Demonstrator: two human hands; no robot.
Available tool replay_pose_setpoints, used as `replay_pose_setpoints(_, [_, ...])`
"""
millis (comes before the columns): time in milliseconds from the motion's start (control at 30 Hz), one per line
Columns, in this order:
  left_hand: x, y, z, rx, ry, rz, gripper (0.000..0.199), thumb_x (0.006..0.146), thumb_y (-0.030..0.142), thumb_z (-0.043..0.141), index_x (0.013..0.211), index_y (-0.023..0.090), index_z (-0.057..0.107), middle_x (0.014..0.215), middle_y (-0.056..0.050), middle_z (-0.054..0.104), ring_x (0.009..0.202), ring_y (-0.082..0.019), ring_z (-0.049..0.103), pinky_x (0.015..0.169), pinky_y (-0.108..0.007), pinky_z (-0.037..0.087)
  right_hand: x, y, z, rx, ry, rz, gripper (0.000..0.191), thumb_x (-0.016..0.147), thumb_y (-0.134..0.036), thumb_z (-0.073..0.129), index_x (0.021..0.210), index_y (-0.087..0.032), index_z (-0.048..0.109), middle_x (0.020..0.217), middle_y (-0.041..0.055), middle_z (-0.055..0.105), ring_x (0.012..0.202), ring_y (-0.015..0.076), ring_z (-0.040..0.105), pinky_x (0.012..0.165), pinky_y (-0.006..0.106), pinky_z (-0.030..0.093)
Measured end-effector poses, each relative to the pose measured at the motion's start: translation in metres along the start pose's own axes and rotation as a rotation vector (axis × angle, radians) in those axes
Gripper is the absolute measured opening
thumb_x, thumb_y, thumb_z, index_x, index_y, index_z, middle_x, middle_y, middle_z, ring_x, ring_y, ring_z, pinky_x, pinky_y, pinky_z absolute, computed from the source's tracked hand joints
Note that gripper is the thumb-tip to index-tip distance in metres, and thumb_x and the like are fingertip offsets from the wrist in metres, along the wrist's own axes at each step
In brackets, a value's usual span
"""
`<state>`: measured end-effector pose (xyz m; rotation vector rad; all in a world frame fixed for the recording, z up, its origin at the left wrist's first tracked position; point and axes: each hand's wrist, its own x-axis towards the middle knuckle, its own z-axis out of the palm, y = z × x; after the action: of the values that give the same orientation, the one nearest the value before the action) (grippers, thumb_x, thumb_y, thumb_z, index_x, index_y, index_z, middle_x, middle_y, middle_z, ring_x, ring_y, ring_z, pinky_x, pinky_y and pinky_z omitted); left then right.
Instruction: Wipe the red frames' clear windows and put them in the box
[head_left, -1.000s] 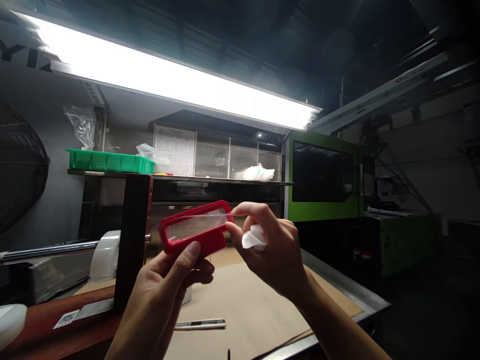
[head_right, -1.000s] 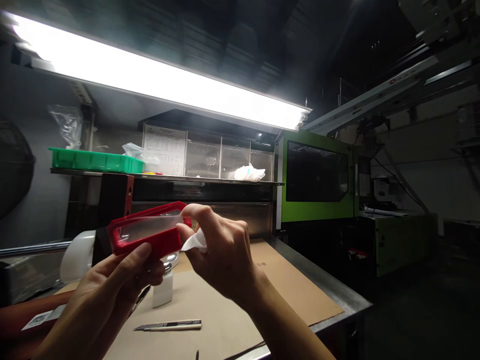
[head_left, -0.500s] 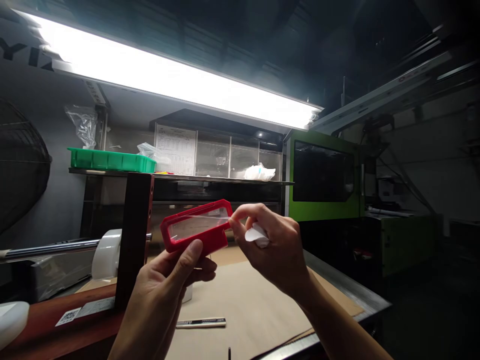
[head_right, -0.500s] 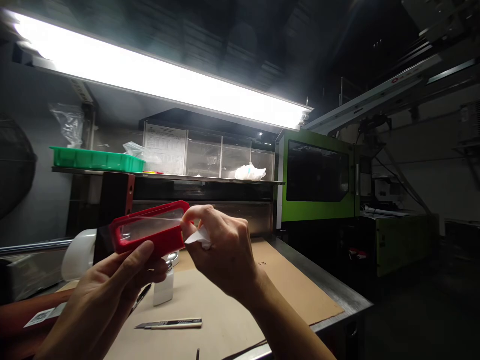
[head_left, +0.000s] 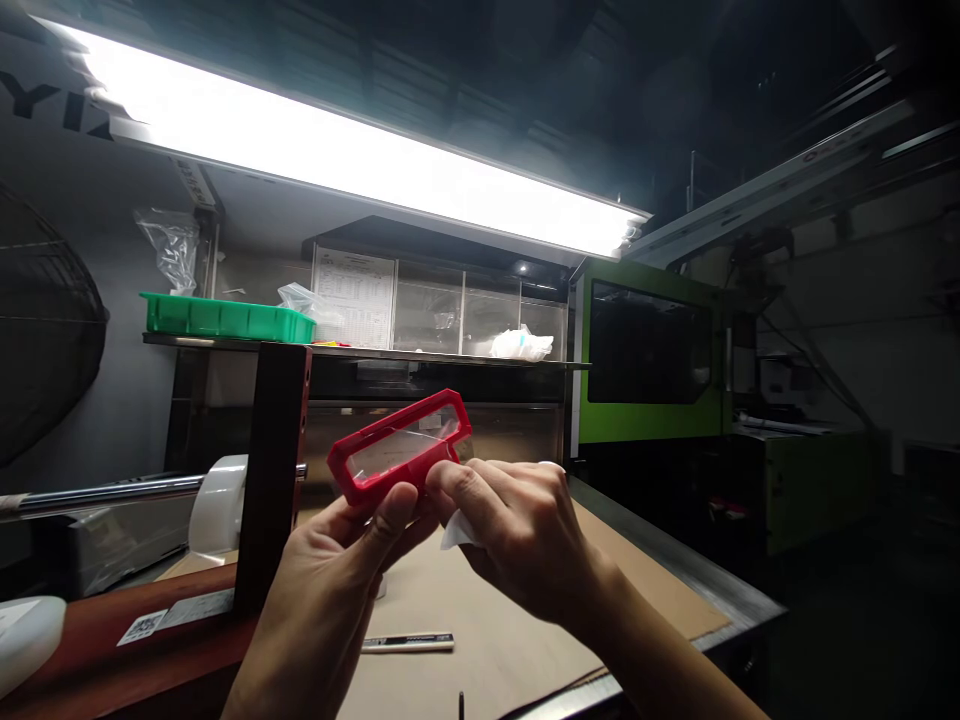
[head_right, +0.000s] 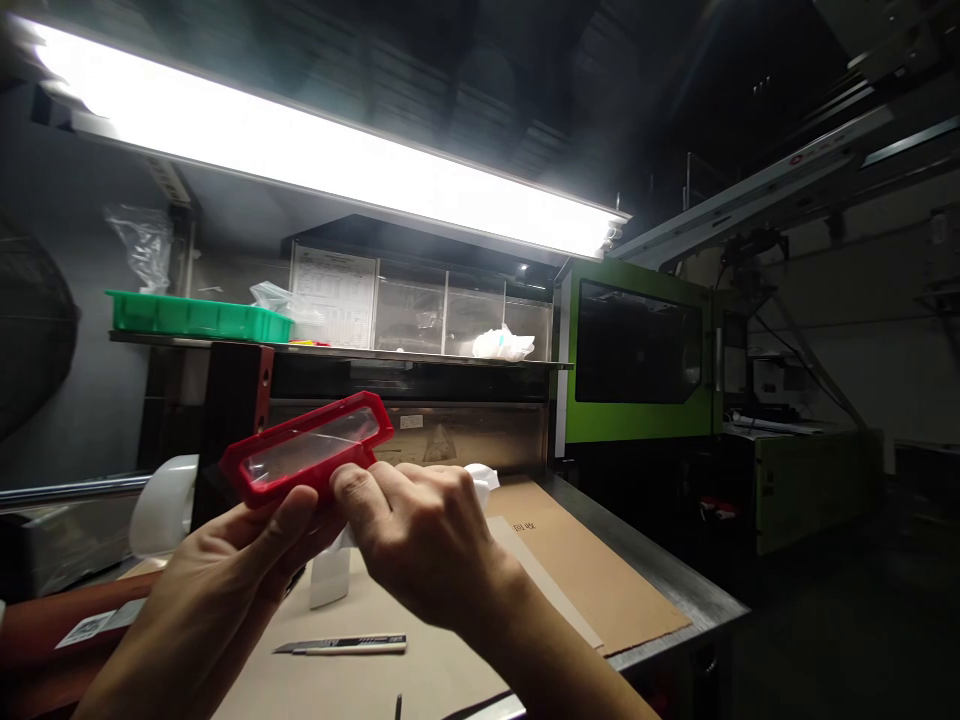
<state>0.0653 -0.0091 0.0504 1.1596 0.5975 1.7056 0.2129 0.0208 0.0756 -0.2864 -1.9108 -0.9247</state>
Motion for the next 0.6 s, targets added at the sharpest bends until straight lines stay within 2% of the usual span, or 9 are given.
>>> replay_pose_setpoints(133, [-0.0005, 0.0027, 0.0034, 0.043, -0.038, 0.000, 0.030, 0.074, 0.027, 0.073, 0.103, 0.023, 0.071, 0.099, -0.003, 0.076, 0.096, -0.019, 0.068, 0.082, -0.021, 0.055, 0.0008, 0.0018, -0.0018, -0.051, -0.064, -0.029, 0.015, 0.088, -0.009, 0.044, 0.091, -0.010, 0.059, 0.059, -0.0017, 0.055, 0.049, 0.0128, 0.048, 0.046, 0.028, 0.023])
replay_pose_setpoints(267, [0.0014, 0.0033, 0.0042, 0.023, 0.024, -0.038, 0.029, 0.071, 0.029, 0.076, 0.099, 0.021, 0.073, 0.093, -0.004, 0.076, 0.096, -0.021, 0.068, 0.084, -0.024, 0.055, 0.0042, 0.0013, -0.0047, -0.021, -0.189, -0.002, 0.016, 0.085, -0.007, 0.045, 0.094, -0.010, 0.058, 0.065, -0.0007, 0.059, 0.053, 0.0136, 0.052, 0.048, 0.028, 0.025])
replay_pose_setpoints(400, [0.0053, 0.0031, 0.0020, -0.016, 0.105, -0.032, 0.033, 0.063, 0.032, 0.081, 0.092, 0.018, 0.075, 0.082, -0.006, 0.075, 0.084, -0.021, 0.069, 0.075, -0.023, 0.057, 0.0079, -0.0012, -0.0061, 0.017, -0.256, 0.035, 0.016, 0.086, -0.009, 0.046, 0.094, -0.012, 0.059, 0.065, -0.0016, 0.060, 0.052, 0.0129, 0.052, 0.048, 0.027, 0.026])
replay_pose_setpoints(600, [0.0079, 0.0022, -0.0048, -0.038, 0.166, -0.011, 0.033, 0.054, 0.033, 0.086, 0.081, 0.018, 0.075, 0.071, -0.003, 0.072, 0.067, -0.013, 0.065, 0.065, -0.015, 0.055, 0.0071, -0.0031, -0.0052, 0.136, -0.254, 0.084, 0.026, 0.086, -0.011, 0.043, 0.104, -0.012, 0.061, 0.065, -0.0019, 0.062, 0.053, 0.0121, 0.054, 0.048, 0.025, 0.028])
